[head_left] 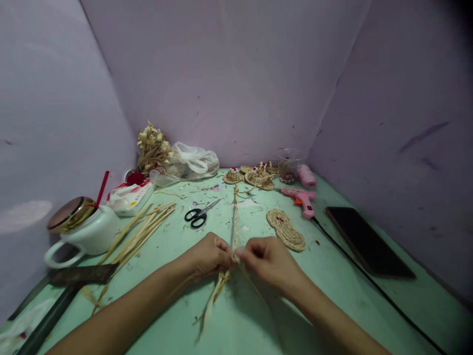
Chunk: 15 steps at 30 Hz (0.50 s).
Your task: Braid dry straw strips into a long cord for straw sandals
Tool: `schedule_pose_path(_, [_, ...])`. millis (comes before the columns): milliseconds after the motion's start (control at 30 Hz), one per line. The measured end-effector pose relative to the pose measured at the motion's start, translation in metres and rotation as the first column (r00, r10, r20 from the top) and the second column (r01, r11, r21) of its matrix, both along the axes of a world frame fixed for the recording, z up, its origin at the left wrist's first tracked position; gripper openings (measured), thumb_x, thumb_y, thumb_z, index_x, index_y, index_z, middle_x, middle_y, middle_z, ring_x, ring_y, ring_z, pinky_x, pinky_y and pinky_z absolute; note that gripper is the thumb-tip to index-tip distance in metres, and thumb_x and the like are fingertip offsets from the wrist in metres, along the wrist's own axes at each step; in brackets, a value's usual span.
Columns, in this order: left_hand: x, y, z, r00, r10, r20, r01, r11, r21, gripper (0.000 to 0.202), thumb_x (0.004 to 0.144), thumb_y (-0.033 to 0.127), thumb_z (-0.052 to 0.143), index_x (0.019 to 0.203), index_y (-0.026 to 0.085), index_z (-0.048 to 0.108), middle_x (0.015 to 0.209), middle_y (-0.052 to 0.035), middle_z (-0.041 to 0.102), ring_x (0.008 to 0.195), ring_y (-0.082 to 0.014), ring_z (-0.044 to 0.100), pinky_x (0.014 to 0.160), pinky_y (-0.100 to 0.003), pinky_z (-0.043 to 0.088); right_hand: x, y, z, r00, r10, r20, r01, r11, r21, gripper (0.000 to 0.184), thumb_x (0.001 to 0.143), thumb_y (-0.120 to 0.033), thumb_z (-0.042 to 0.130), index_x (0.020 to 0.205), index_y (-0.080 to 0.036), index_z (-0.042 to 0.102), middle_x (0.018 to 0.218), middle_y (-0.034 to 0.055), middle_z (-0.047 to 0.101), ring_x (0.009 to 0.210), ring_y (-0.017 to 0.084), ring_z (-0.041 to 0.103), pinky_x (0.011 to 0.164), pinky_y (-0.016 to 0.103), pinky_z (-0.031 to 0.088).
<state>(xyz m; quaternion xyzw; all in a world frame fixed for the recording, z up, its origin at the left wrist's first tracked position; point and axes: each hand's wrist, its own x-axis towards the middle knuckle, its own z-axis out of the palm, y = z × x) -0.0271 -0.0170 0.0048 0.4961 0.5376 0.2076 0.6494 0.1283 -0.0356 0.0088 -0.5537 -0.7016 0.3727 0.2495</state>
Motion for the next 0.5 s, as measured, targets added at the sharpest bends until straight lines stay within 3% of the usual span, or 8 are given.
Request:
schedule_pose_path(67, [-0.001, 0.001, 0.001, 1.000, -0.010, 0.013, 0.011, 1.000, -0.013, 0.006, 0.048, 0.015, 0.058, 0.048, 0.011, 0.053, 0.033, 0.0046, 0.040, 0.027, -0.0028, 0.024, 0.030, -0.018, 0.011, 0.001, 0.008, -0.002, 0.971, -0.145, -0.188, 0.118, 0.982, -0.150, 0.028, 0.072, -0.035, 0.047, 0.056, -0.014, 0.055, 0.050, 0.0011, 0.053, 0.046, 0.009, 0.044, 0.046, 0.020, 0.032])
schedule_pose_path(133, [-0.002, 0.001, 0.002, 1.000, -0.013, 0.025, 0.014, 1.000, -0.020, 0.006, 0.049, 0.016, 0.058, 0.051, 0.011, 0.055, 0.033, 0.0044, 0.041, 0.027, -0.0033, 0.025, 0.030, -0.018, 0.011, -0.002, 0.011, -0.004, 0.912, -0.198, -0.359, 0.046, 0.919, -0.391, 0.020, 0.069, -0.029, 0.048, 0.059, -0.013, 0.054, 0.053, 0.0023, 0.056, 0.046, 0.009, 0.049, 0.049, 0.022, 0.038])
schedule_pose_path(200, [-0.001, 0.000, 0.002, 0.999, -0.016, 0.040, 0.016, 1.000, -0.015, 0.005, 0.049, 0.015, 0.057, 0.051, 0.011, 0.055, 0.033, 0.0047, 0.040, 0.026, -0.0033, 0.024, 0.030, -0.018, 0.012, -0.007, 0.010, -0.008, 0.858, -0.227, -0.461, -0.084, 0.823, -0.561, 0.014, 0.067, -0.025, 0.049, 0.061, -0.013, 0.053, 0.051, 0.0019, 0.056, 0.044, 0.010, 0.050, 0.049, 0.023, 0.041])
schedule_pose_path(267, [-0.001, -0.001, 0.002, 0.999, -0.028, 0.041, 0.028, 1.000, -0.005, 0.004, 0.049, 0.014, 0.055, 0.051, 0.010, 0.055, 0.033, 0.0046, 0.040, 0.027, -0.0031, 0.024, 0.030, -0.019, 0.012, -0.011, 0.007, -0.012, 0.849, -0.220, -0.481, -0.123, 0.803, -0.583, 0.011, 0.065, -0.022, 0.051, 0.058, -0.013, 0.052, 0.045, 0.0000, 0.053, 0.039, 0.008, 0.046, 0.043, 0.020, 0.038])
schedule_pose_path(400, [0.000, -0.002, 0.001, 0.998, -0.062, -0.020, 0.063, 0.997, 0.039, 0.005, 0.050, 0.014, 0.053, 0.050, 0.010, 0.056, 0.031, 0.0052, 0.036, 0.028, -0.0029, 0.022, 0.032, -0.019, 0.012, -0.013, 0.005, -0.018, 0.905, -0.146, -0.399, -0.071, 0.874, -0.481, 0.013, 0.063, -0.019, 0.051, 0.051, -0.013, 0.052, 0.040, -0.0030, 0.047, 0.031, 0.003, 0.030, 0.032, 0.017, 0.020])
schedule_pose_path(500, [0.001, -0.002, 0.000, 0.998, -0.035, -0.055, 0.038, 0.998, 0.055, 0.004, 0.049, 0.013, 0.051, 0.048, 0.011, 0.054, 0.031, 0.0060, 0.034, 0.029, -0.0028, 0.022, 0.033, -0.019, 0.013, -0.011, 0.008, -0.020, 0.937, -0.138, -0.321, -0.035, 0.878, -0.478, 0.013, 0.063, -0.018, 0.051, 0.051, -0.013, 0.051, 0.036, -0.0051, 0.041, 0.031, 0.003, 0.027, 0.032, 0.017, 0.017])
